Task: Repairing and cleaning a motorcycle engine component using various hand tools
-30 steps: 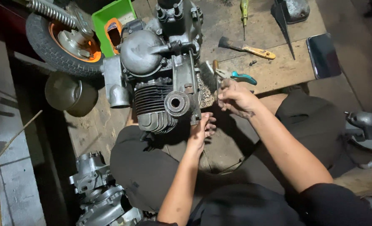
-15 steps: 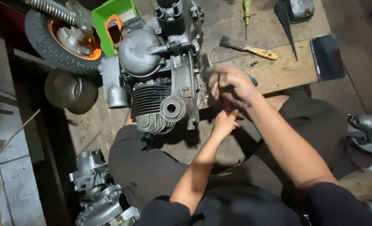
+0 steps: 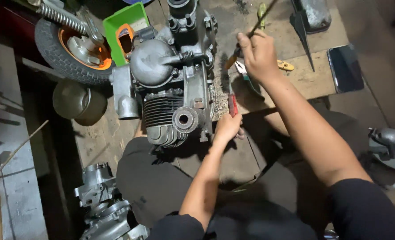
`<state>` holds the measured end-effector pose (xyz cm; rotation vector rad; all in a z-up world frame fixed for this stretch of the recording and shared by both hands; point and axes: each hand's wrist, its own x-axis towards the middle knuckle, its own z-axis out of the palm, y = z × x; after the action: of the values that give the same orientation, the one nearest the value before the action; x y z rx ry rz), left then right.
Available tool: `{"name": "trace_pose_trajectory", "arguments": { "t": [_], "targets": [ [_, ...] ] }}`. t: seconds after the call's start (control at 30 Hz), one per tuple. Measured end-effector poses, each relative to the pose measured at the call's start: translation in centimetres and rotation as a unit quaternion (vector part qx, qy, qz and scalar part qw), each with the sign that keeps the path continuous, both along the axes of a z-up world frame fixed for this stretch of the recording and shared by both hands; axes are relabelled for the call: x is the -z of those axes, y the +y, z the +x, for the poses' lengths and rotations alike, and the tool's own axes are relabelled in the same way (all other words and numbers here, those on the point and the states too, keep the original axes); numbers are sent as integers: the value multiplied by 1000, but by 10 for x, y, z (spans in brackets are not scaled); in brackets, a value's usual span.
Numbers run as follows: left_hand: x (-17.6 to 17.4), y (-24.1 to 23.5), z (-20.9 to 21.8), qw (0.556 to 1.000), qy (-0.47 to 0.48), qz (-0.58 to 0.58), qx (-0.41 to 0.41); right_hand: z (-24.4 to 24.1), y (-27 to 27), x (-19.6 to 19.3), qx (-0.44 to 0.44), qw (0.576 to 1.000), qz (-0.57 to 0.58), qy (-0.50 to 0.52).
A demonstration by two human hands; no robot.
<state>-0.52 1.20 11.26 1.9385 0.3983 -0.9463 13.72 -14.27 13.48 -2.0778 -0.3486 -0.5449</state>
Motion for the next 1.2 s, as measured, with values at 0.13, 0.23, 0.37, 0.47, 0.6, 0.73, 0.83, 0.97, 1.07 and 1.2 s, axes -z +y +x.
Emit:
{"name": "trace_pose_trajectory", "arguments": {
  "t": [0.13,0.23,0.37,0.47,0.6,0.73,0.83,0.97,1.07,1.2],
  "targets": [
    [-46,2,-9,999,-7,19,37,-26,8,-26,12,1000,2,-25],
    [-49,20,-25,982,-88,79,145,-70,23,-25,3,998,59,5],
    [-45,63,-54,968,-130,91,192,-139,48,20,36,965,102,238],
    [-86,101,-61,961,-58,181,200,-169,63,43,48,967,132,214],
    [-116,149,-68,943,-123,273,148,-176,80,41,76,971,76,215],
    [-189,146,-60,926,-285,247,10,-179,86,58,101,972,47,209],
    [-188,133,-46,803,-579,86,-110,-191,95,63,123,962,22,241],
    [-176,104,-18,753,-632,-122,-134,-193,98,58,126,972,33,195],
    [-164,93,-14,760,-609,-186,-127,-187,97,56,125,975,31,179],
    [-158,91,-8,750,-609,-214,-142,-184,91,58,122,962,21,242]
  ]
}}
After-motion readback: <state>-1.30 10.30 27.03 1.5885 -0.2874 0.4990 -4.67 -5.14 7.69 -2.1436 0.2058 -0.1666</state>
